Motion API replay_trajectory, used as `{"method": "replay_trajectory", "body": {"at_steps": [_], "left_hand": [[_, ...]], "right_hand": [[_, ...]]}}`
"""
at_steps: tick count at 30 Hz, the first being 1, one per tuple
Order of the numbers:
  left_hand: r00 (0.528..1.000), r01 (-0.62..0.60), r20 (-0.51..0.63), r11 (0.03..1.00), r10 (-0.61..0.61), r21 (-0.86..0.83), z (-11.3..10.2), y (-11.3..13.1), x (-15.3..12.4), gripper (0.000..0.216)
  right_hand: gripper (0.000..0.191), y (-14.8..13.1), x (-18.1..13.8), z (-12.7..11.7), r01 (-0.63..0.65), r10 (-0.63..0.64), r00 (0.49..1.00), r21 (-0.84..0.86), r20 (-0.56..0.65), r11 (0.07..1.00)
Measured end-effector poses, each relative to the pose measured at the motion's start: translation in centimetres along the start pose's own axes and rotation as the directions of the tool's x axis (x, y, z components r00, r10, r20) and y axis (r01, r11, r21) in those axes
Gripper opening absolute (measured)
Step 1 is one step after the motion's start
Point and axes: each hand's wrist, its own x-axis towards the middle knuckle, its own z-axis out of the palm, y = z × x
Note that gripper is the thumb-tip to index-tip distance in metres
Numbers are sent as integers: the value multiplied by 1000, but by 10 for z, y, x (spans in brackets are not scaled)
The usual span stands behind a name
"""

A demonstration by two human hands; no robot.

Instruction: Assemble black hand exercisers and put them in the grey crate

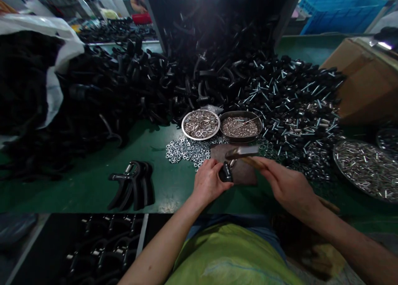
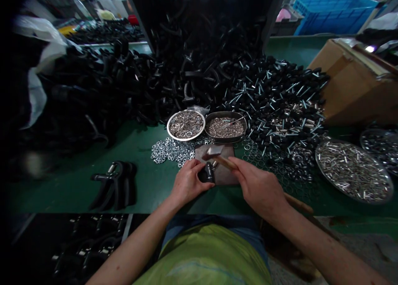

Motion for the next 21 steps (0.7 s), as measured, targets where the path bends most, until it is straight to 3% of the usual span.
{"method": "replay_trajectory", "body": {"at_steps": [2, 3, 4, 6, 8, 12, 16, 18, 21], "left_hand": [[1000, -3, 1, 1000, 3, -7, -1, 0, 0, 49], [1000, -3, 2, 1000, 3, -7, -1, 0, 0, 49], [1000, -1, 3, 1000, 1, -6, -1, 0, 0, 49], [1000, 3, 5, 1000, -3, -3, -1, 0, 0, 49], [1000, 2, 4, 1000, -2, -6, 0, 1, -1, 50], [999, 36, -25, 998, -38, -47, 2, 2, -1, 52], [974, 204, -48, 944, -223, -260, -1, 6, -1, 55], [944, 286, -28, 859, -328, -425, -4, 13, -2, 59], [921, 317, 9, 734, -390, -600, -6, 29, -7, 58]], "right_hand": [[31, -4, -1, -5, 4, 8, 980, 56, -198, 998], [30, -4, -3, -4, 21, -9, 974, 51, -227, 998], [28, -3, -4, 0, 42, -37, 979, 23, -200, 999], [28, 3, -8, 15, 81, -83, 996, -61, -27, 995], [31, 16, -14, 30, 57, -42, 994, -149, 105, 987], [38, 56, -30, 42, -70, 65, 998, -354, -28, 933], [37, 86, -38, 39, -114, 77, 993, -540, -91, 834], [37, 82, -32, 39, -128, 76, 989, -484, -127, 866], [45, 45, -14, 42, -58, 46, 993, -104, -112, 993]]}}
